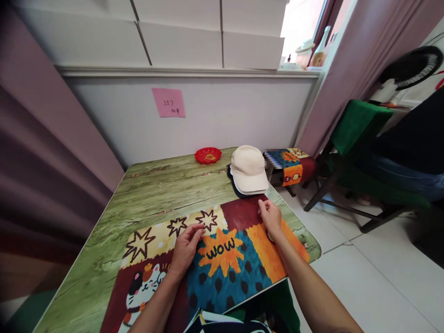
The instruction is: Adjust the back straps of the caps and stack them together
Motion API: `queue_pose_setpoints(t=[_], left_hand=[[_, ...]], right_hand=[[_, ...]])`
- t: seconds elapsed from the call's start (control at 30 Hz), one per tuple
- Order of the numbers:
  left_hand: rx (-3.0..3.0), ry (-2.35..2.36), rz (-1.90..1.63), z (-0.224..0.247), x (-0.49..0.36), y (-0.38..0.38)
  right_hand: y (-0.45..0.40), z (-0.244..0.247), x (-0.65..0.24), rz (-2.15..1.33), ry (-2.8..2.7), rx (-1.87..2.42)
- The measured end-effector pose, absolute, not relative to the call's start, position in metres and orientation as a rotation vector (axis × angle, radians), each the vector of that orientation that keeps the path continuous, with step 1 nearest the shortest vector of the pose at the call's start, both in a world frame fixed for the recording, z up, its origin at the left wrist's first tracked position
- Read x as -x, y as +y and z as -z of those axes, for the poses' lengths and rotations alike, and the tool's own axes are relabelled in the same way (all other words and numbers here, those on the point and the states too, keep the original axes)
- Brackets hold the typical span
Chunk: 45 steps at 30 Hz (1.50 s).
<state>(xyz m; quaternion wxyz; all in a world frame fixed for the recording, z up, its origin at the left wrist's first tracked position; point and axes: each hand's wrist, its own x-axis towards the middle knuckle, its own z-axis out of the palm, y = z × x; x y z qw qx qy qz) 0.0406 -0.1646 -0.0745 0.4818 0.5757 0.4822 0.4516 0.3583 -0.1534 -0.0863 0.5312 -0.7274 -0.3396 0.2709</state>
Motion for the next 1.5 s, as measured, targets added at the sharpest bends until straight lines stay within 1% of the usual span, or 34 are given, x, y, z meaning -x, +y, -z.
queue_pose_setpoints(t=[0.1,0.17,0.47,0.83,0.9,1.0,1.07,1.13,1.3,1.5], left_hand=[[-1.414,1.172,-1.106,0.074,-0.042,-0.167],[-1.422,1.168,-1.107,0.075,-0.042,-0.168],[-1.456,1.173,-1.116,0.084,-0.043,-0.172],[-1.672,1.215,-1.117,0.078,-0.045,-0.18],[-1.921,1.213,-1.044,0.076,-0.047,-0.184],[-2.382,1.184,-0.759,0.074,-0.052,-0.189],[-2.506,1.19,-0.596,0.074,-0.054,-0.19],[-2.537,1.207,-0.532,0.074,-0.055,-0.19],[-2.528,1.193,-0.536,0.073,-0.051,-0.189],[-2.493,1.221,-0.489,0.066,-0.05,-0.19]], right_hand=[[-0.157,0.092,-0.351,-0.365,-1.142,1.993],[-0.155,0.093,-0.35,-0.274,-1.261,2.113],[-0.152,0.097,-0.353,-0.241,-1.411,2.183],[-0.152,0.096,-0.351,-0.209,-1.444,2.22],[-0.151,0.097,-0.35,-0.194,-1.459,2.217],[-0.15,0.098,-0.349,-0.179,-1.481,2.211],[-0.15,0.097,-0.348,-0.16,-1.505,2.209],[-0.151,0.097,-0.344,-0.116,-1.549,2.223],[-0.155,0.097,-0.333,0.071,-1.75,2.259],[-0.157,0.101,-0.33,0.109,-1.861,2.197]])
